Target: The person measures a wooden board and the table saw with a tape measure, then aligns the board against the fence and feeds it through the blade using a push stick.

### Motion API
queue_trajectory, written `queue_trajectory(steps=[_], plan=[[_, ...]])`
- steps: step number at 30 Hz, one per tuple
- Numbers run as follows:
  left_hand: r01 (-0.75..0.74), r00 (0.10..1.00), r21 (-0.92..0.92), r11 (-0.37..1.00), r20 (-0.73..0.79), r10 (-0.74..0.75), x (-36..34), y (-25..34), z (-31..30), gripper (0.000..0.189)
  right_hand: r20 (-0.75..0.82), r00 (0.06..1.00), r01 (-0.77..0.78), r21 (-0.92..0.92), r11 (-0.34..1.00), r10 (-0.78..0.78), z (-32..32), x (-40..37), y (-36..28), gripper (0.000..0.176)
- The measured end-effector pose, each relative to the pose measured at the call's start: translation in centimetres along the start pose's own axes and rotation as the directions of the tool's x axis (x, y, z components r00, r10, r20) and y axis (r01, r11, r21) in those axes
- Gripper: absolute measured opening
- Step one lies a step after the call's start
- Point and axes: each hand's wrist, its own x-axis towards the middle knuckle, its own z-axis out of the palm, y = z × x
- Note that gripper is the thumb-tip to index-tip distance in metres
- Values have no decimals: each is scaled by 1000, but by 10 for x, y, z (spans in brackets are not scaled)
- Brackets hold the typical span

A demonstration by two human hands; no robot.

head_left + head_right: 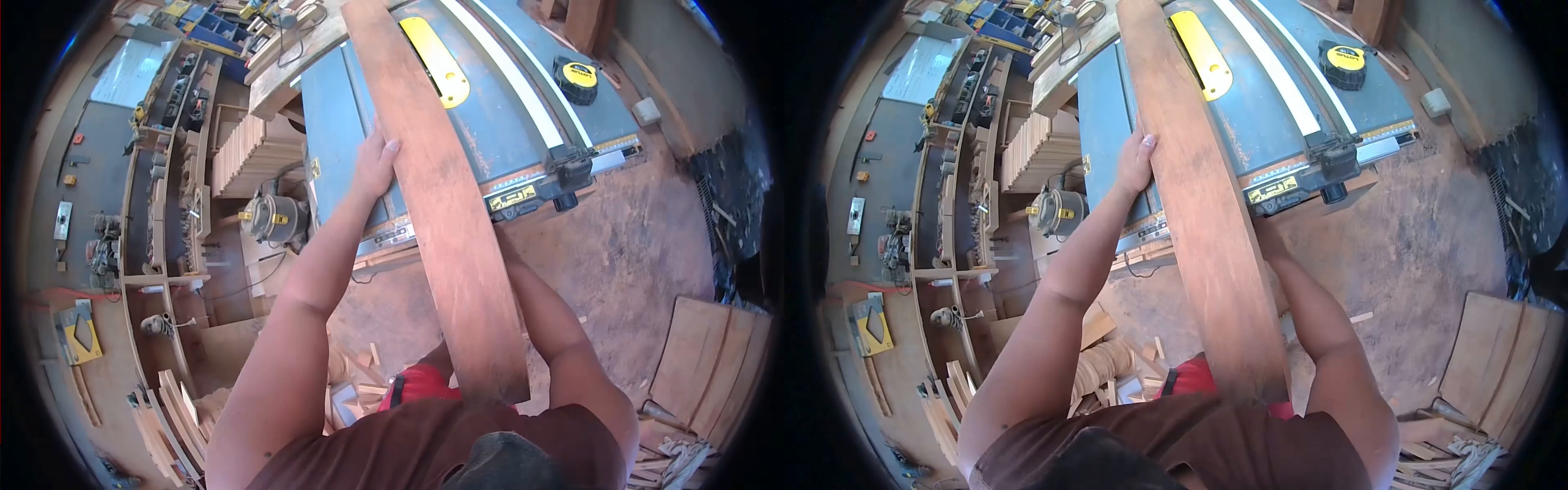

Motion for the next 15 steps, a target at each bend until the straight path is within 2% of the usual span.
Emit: queue_trajectory(steps=[2, 6, 8, 9, 11, 12, 13, 14, 15], plan=[[-11, 999, 8, 1000, -33, 11, -5, -2, 3, 69, 122, 982, -137, -86, 987, 147, -42, 6, -7, 49], [-20, 999, -41, 999, -46, 18, -6, -9, 6, 68, 117, 963, -248, 28, 968, 243, 0, 16, 38, 55], [-21, 998, -53, 998, -58, 18, -4, -20, 9, 68, 143, 935, -305, -146, 941, 325, 8, 17, 36, 64], [-21, 998, -58, 998, -57, 18, -3, -18, 8, 68, 140, 934, -308, -150, 939, 329, 4, 15, 36, 64], [-23, 999, -96, 995, -50, 18, -4, -14, 8, 68, 233, 958, -120, -199, 973, 166, -6, 6, 38, 64], [-25, 999, -103, 994, -48, 20, -5, -11, 7, 68, 228, 959, -125, -203, 971, 171, 3, 4, 64, 64], [-5, 999, -98, 995, -47, 0, -6, -8, 7, 68, 205, 978, -32, 21, 999, 27, 23, 5, 114, 58], [14, 999, -92, 996, -47, -18, -6, -5, 6, 68, 149, 983, 74, 239, 968, -112, 33, 2, 140, 52], [10, 999, -98, 995, -45, -14, -6, -1, 4, 68, 143, 984, 73, 235, 969, -108, 19, -11, 127, 52]])
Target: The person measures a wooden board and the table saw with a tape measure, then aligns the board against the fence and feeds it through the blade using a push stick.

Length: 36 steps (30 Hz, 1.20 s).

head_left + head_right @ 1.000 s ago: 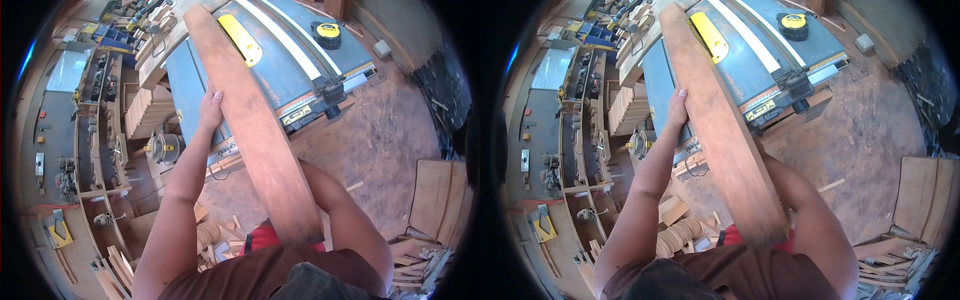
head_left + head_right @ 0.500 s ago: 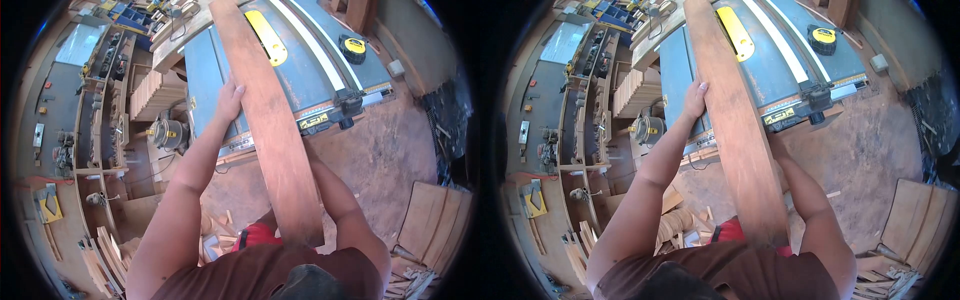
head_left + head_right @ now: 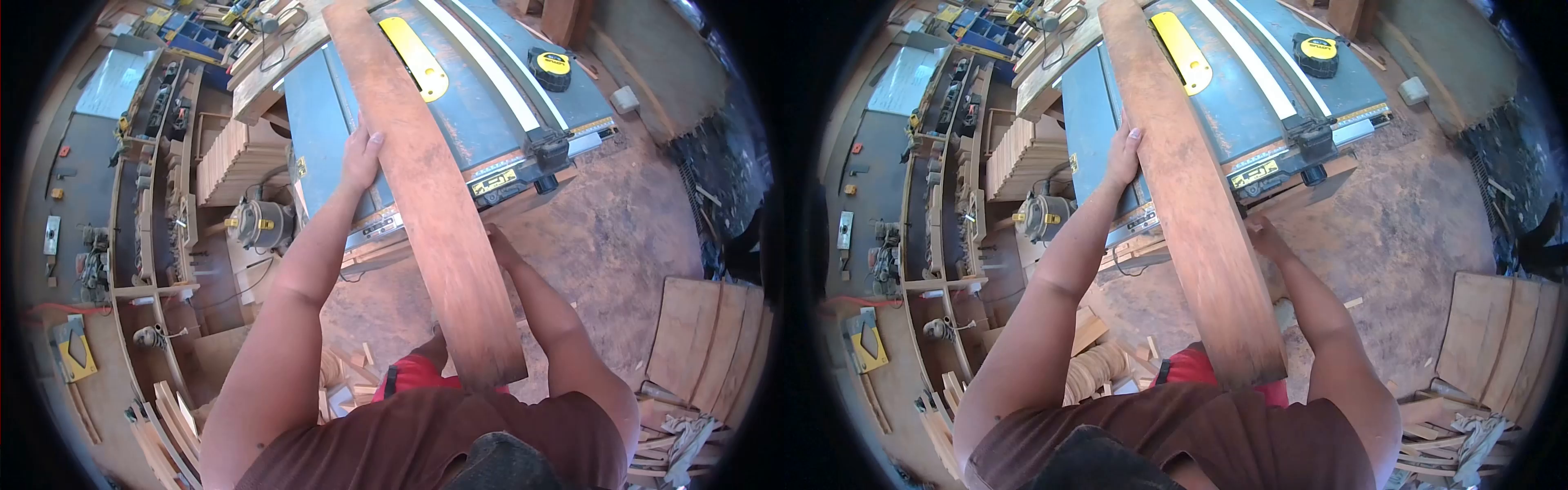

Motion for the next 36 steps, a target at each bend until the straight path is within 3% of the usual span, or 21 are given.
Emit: queue_trajectory(steps=[2, 4, 6, 7, 9, 10, 12, 13, 15, 16, 18, 19, 20, 21, 22, 24, 27, 29, 33, 35, 36], plan=[[73, 997, 68, 995, 19, -74, -1, 7, -3, 67, 48, 899, -437, 180, 881, 435, -25, -42, -61, 40], [66, 998, 80, 995, 12, -67, 0, 3, -2, 67, 220, 839, -533, 514, 672, 498, -28, -73, -72, 41], [62, 998, 92, 994, 6, -62, -2, -3, 0, 67, 196, 855, -421, 802, 424, 480, -26, -126, -91, 54], [49, 999, 87, 995, -4, -49, -2, -6, 1, 67, 182, 856, -412, 805, 427, 484, -26, -151, -115, 54], [28, 1000, 70, 997, -7, -27, -1, -10, 1, 68, 212, 887, -308, 934, 183, 409, -17, -196, -160, 78], [41, 999, 95, 995, -16, -40, -3, -13, 2, 68, 198, 886, -297, 936, 186, 420, -6, -226, -164, 78], [41, 999, 154, 987, -24, -38, 0, -33, 4, 70, 212, 897, -239, 971, 24, 387, 2, -273, -173, 97], [27, 999, 127, 992, -30, -24, 2, -32, 4, 70, 187, 901, -224, 973, 50, 392, 9, -284, -196, 97], [62, 998, 185, 981, -37, -56, -1, -26, 2, 72, -136, 954, 136, 991, 18, 268, 37, -294, -269, 104], [52, 998, 163, 985, -47, -45, -2, -25, 1, 72, -152, 953, 145, 988, 43, 262, 45, -296, -289, 104], [97, 995, 227, 969, 3, -101, 1, -27, 1, 77, -302, 939, 305, 952, 9, 164, 58, -298, -318, 87], [88, 996, 205, 975, -8, -88, 6, -30, 2, 77, -315, 937, 313, 949, 33, 152, 58, -295, -310, 87], [89, 996, 206, 975, -2, -90, 8, -34, 4, 80, -339, 864, 264, 934, 239, 372, 57, -292, -290, 80], [97, 995, 210, 973, 12, -101, 1, -39, 7, 82, -387, 726, 157, 898, 411, 568, 60, -295, -284, 74], [96, 995, 197, 976, 15, -101, -4, -39, 7, 82, -396, 720, 159, 893, 420, 570, 62, -291, -301, 74], [200, 976, 121, 972, 63, -208, -7, -32, 11, 84, -487, 738, 138, 786, 603, 466, 62, -281, -334, 58], [201, 972, 131, 971, 97, -214, -36, -20, 8, 86, -471, 725, 167, 828, 535, 502, 76, -308, -350, 54], [201, 971, 156, 967, 100, -218, -68, 7, -4, 88, -496, 709, 166, 808, 565, 501, 81, -349, -332, 54], [214, 970, 39, 976, 106, -217, -133, 27, -9, 90, -515, 659, 141, 800, 583, 548, 77, -456, -322, 56], [216, 976, -252, 943, 18, -218, -158, 40, -3, 89, -513, 667, 149, 802, 578, 540, 73, -500, -341, 56], [294, 955, -331, 896, 82, -284, -171, 70, -13, 89, -490, 624, 132, 833, 537, 608, 70, -524, -342, 56]])
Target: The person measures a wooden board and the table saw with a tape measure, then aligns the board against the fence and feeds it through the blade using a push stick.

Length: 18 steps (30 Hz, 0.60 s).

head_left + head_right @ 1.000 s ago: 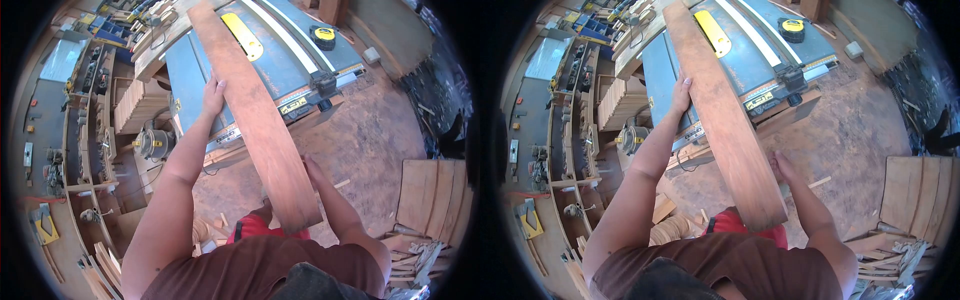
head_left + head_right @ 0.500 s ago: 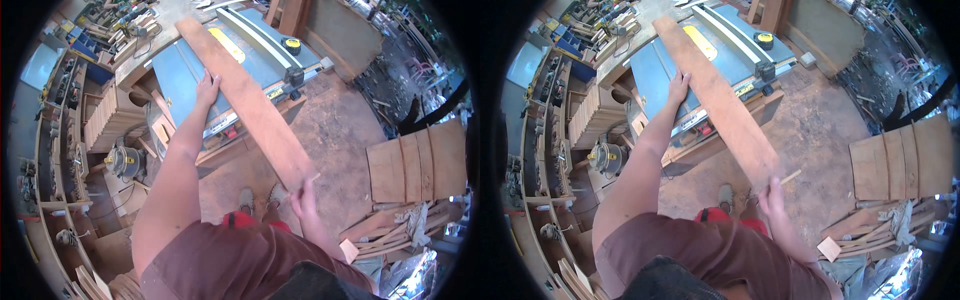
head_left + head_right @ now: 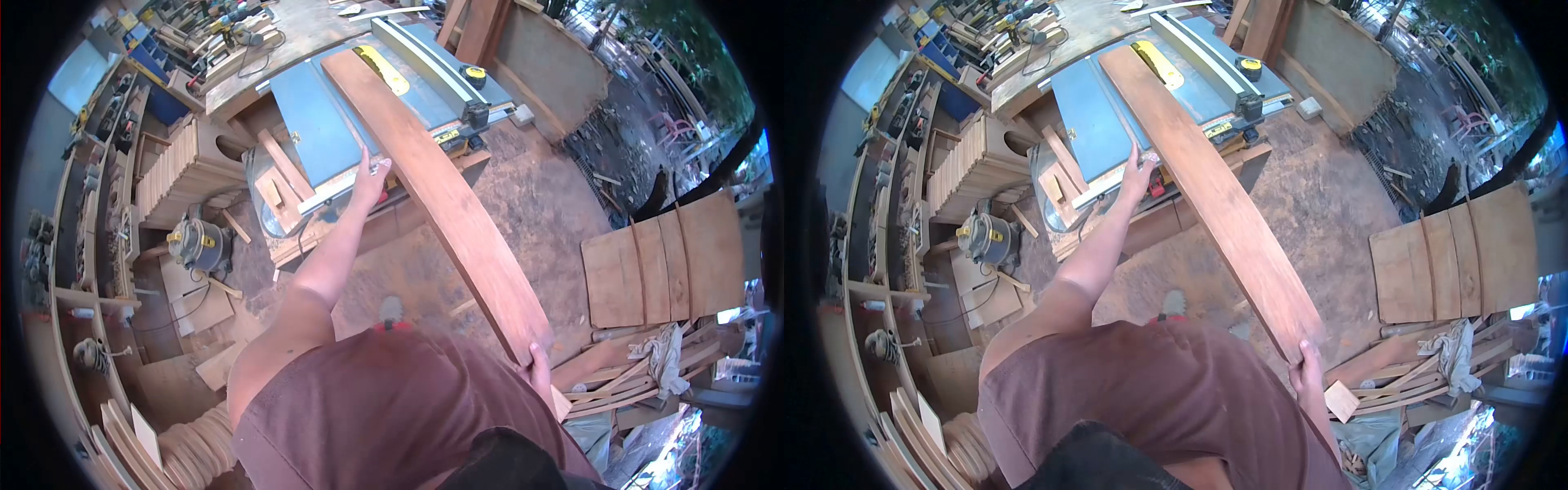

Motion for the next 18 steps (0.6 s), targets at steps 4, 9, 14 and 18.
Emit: queue_trajectory(steps=[4, 9, 14, 18], plan=[[234, 972, -406, 883, 70, -225, -36, 6, 49, 92, -233, 971, -65, -21, 998, 59, -66, -30, -17, 60], [160, 982, -407, 899, -25, -186, -79, 14, 106, 91, -241, 969, -45, -383, 923, -53, -98, -53, -37, 62], [195, 970, -419, 887, -55, -239, -79, 1, 117, 90, -225, 957, -46, -745, 665, -185, -148, -28, -22, 71], [236, 965, -355, 905, -27, -263, -94, 15, 112, 93, -247, 968, -139, -689, 711, -50, -93, -50, -47, 69]])
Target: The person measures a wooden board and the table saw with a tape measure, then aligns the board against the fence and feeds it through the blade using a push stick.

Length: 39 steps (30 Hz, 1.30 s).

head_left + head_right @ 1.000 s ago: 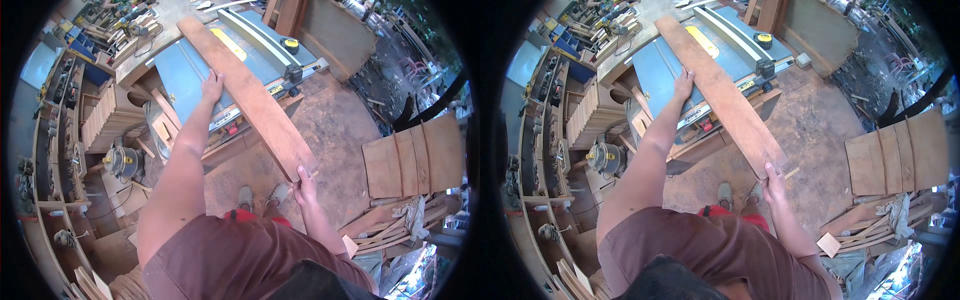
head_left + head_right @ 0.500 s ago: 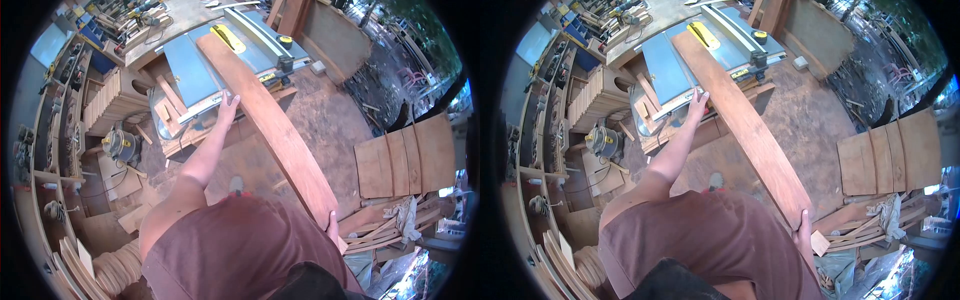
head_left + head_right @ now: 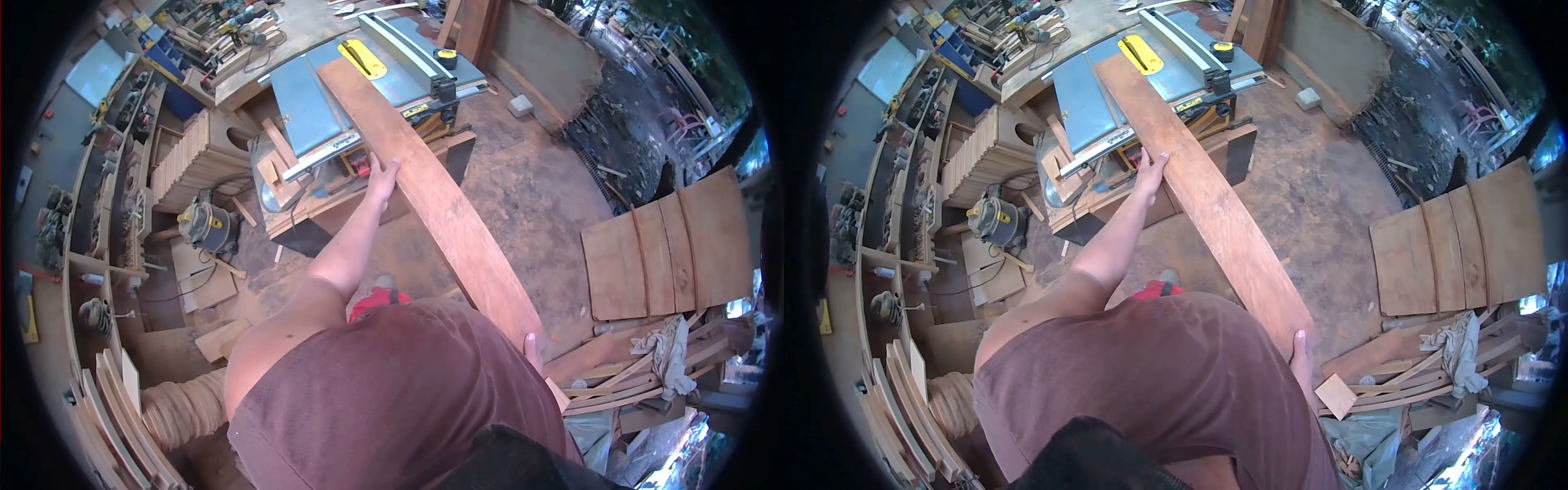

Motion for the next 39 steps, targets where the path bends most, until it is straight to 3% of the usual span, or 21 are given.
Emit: queue_trajectory(steps=[6, 9, 12, 17, 21, 23, 27, 33, 36, 38, 39], plan=[[40, 993, -50, 998, 112, -34, 5, 5, -10, 99, 58, 991, 107, 225, 968, -123, 37, 21, -2, 70], [92, 989, -32, 995, 120, -87, 5, 21, -19, 101, 113, 990, 65, 153, 986, -83, 74, 12, -51, 68], [124, 973, 23, 992, 196, -126, 5, 39, -30, 102, 121, 992, -66, 320, 945, 28, 115, 15, -81, 66], [118, 965, 51, 992, 228, -127, 23, 44, -51, 102, 305, 952, -149, 567, 810, -38, 179, 69, -73, 63], [168, 953, 33, 985, 249, -170, 34, 45, -66, 101, 326, 945, -151, 477, 866, -15, 202, 80, -81, 61], [174, 938, 68, 982, 291, -186, 39, 51, -71, 102, 271, 959, -102, 598, 795, -81, 209, 74, -88, 60], [174, 929, 124, 977, 308, -204, 46, 41, -68, 103, 242, 962, -49, 610, 791, -127, 199, 79, -93, 59], [99, 951, 50, 994, 289, -110, 35, 51, -49, 104, 280, 956, -114, 633, 766, -89, 169, 75, -93, 59], [96, 963, 185, 978, 230, -138, 32, 67, -40, 102, 365, 931, -239, 541, 806, 31, 154, 49, -133, 63], [-183, 980, 253, 950, 122, 157, 51, 72, -26, 98, 563, 824, -431, 552, 714, 61, 152, 51, -143, 68], [-191, 978, 263, 946, 134, 161, 56, 79, -23, 98, 565, 824, -433, 564, 703, 55, 152, 58, -139, 68]])
